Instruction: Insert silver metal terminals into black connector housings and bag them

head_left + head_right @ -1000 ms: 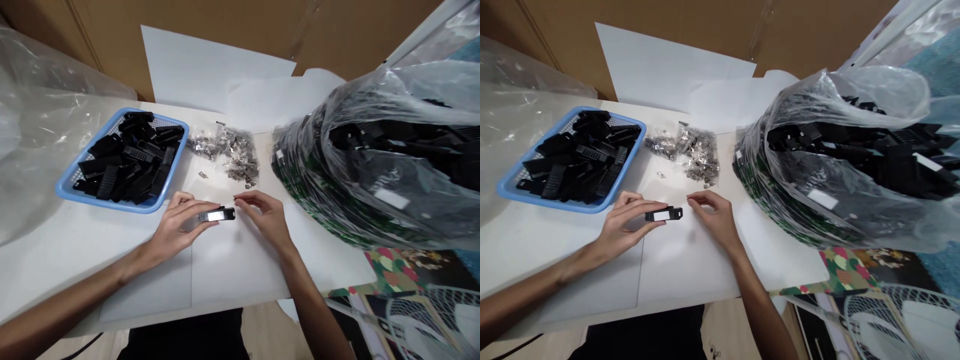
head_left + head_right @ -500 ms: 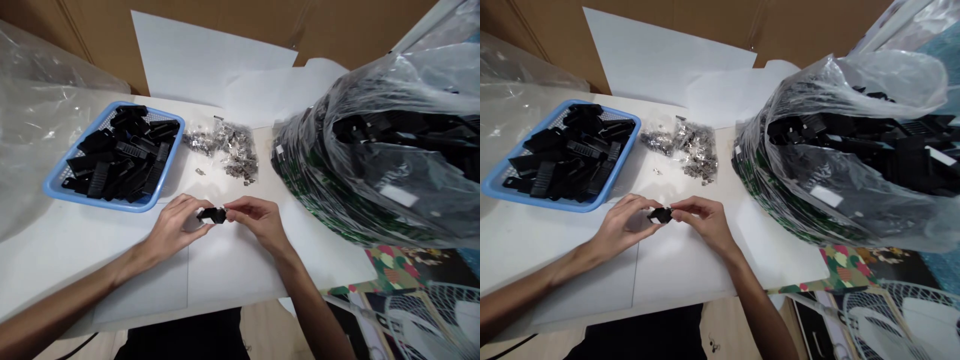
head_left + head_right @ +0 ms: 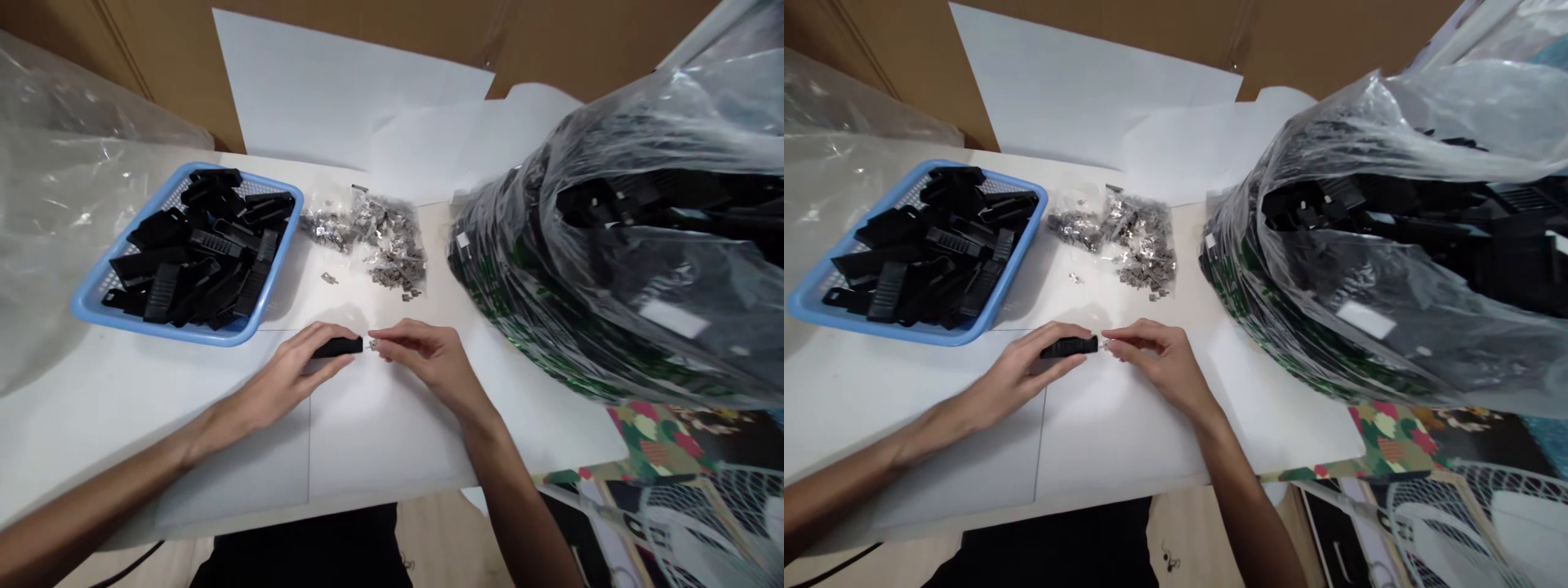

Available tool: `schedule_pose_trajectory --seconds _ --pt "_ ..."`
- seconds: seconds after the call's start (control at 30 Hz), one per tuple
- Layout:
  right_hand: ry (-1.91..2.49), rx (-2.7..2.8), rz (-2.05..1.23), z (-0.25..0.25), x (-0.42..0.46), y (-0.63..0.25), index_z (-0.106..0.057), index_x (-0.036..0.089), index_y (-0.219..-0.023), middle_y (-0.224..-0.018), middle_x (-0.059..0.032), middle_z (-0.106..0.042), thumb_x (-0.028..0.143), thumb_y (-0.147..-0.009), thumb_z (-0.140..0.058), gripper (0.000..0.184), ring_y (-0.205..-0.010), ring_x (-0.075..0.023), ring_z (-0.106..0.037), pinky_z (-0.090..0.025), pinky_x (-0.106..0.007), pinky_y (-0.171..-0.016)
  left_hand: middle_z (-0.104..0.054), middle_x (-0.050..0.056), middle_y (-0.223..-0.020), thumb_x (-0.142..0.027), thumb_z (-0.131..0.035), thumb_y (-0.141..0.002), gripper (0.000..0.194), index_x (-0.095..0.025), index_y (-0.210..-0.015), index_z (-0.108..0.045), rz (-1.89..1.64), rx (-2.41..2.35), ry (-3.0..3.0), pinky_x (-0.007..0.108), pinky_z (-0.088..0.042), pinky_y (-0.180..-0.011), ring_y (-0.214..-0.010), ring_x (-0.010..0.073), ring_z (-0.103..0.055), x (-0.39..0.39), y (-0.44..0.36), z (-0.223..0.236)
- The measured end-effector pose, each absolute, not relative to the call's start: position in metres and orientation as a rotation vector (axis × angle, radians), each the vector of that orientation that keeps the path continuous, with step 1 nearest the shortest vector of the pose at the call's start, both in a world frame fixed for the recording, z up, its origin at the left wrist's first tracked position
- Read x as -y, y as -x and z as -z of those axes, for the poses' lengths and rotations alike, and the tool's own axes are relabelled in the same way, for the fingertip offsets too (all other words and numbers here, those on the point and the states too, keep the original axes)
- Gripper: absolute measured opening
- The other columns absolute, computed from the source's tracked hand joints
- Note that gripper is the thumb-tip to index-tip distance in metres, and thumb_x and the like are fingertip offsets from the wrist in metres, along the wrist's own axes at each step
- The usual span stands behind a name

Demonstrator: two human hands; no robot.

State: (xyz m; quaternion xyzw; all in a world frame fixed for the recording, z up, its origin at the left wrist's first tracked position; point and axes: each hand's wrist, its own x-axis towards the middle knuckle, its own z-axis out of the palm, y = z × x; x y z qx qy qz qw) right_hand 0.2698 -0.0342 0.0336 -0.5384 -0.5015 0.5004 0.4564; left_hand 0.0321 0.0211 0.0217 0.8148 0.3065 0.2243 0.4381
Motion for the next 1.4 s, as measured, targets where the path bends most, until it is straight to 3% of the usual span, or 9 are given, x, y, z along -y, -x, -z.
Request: schedule_pose_trajectory --seconds 0.23,0.47,0.77,0.83,0.97,1.03,1.13,1.4 --pt "1.376 1.041 -1.280 -0.027 0.030 -0.266 -0.080 0.020 -0.086 -0.080 -0.0030 -0.077 0.039 -0.074 -0.090 0.024 -0.069 -0.0156 -0.069 -0.058 -0.030 -0.070 -0.070 0.005 -0.134 -0.027 -0.063 -0.103 0.038 -0.028 -0.141 -0.056 -0.604 -0.748 -2.182 0.033 -0.055 -0.105 -0.120 0.0190 -0.069 -0.019 -0.026 -0.008" --pt "1.441 1.214 -1.117 -0.028 0.034 -0.257 -0.081 0.022 -0.087 -0.086 -0.0028 -0.079 0.032 -0.083 -0.083 0.011 -0.083 -0.0190 -0.074 -0.059 -0.032 -0.082 -0.073 0.007 -0.128 -0.023 -0.063 -0.102 0.035 -0.024 -0.137 -0.060 -0.624 -0.691 -2.235 0.034 -0.060 -0.098 -0.116 0.0208 -0.071 -0.019 -0.026 -0.014" --pt "1.402 1.492 -0.809 -0.029 0.038 -0.250 -0.080 0.021 -0.092 -0.086 -0.0022 -0.076 0.021 -0.091 -0.076 0.004 -0.077 -0.0167 -0.070 -0.056 -0.029 -0.072 -0.072 0.008 -0.134 -0.019 -0.059 -0.103 0.042 -0.024 -0.144 -0.056 -0.668 -0.681 -2.315 0.041 -0.060 -0.103 -0.125 0.0239 -0.069 -0.015 -0.025 -0.013" --pt "1.403 1.491 -0.839 -0.028 0.039 -0.251 -0.080 0.023 -0.098 -0.091 -0.0026 -0.076 0.023 -0.093 -0.075 0.007 -0.081 -0.0172 -0.072 -0.058 -0.029 -0.075 -0.073 0.008 -0.134 -0.018 -0.060 -0.103 0.043 -0.025 -0.145 -0.055 -0.707 -0.681 -2.321 0.039 -0.060 -0.103 -0.123 0.0229 -0.070 -0.014 -0.025 -0.013" --pt "1.329 1.507 -1.087 -0.025 0.040 -0.255 -0.074 0.028 -0.124 -0.119 -0.0027 -0.076 0.027 -0.091 -0.079 0.033 -0.097 -0.0179 -0.075 -0.059 -0.032 -0.091 -0.072 0.007 -0.132 -0.016 -0.066 -0.100 0.048 -0.026 -0.146 -0.055 -0.805 -0.666 -2.286 0.034 -0.060 -0.101 -0.118 0.0199 -0.071 -0.015 -0.025 -0.017" --pt "1.294 1.495 -1.113 -0.024 0.039 -0.256 -0.073 0.029 -0.123 -0.119 -0.0015 -0.077 0.027 -0.091 -0.079 0.032 -0.097 -0.0176 -0.076 -0.059 -0.032 -0.093 -0.071 0.007 -0.132 -0.014 -0.065 -0.100 0.049 -0.028 -0.146 -0.055 -0.830 -0.631 -2.280 0.033 -0.059 -0.101 -0.118 0.0198 -0.070 -0.015 -0.026 -0.020" --pt "1.258 1.476 -1.086 -0.023 0.039 -0.255 -0.076 0.028 -0.114 -0.111 -0.0008 -0.079 0.027 -0.092 -0.078 0.022 -0.092 -0.0177 -0.076 -0.060 -0.032 -0.090 -0.069 0.007 -0.123 -0.012 -0.063 -0.100 0.050 -0.030 -0.146 -0.056 -0.831 -0.624 -2.308 0.034 -0.059 -0.096 -0.112 0.0202 -0.070 -0.012 -0.028 -0.024" --pt "1.258 1.513 -1.124 -0.026 0.040 -0.255 -0.076 0.027 -0.111 -0.109 -0.0025 -0.079 0.028 -0.092 -0.077 0.019 -0.092 -0.0199 -0.075 -0.060 -0.035 -0.090 -0.060 0.004 -0.102 -0.018 -0.057 -0.104 0.046 -0.034 -0.147 -0.054 -0.701 -0.609 -2.385 0.032 -0.058 -0.083 -0.093 0.0185 -0.065 -0.015 -0.030 -0.031"
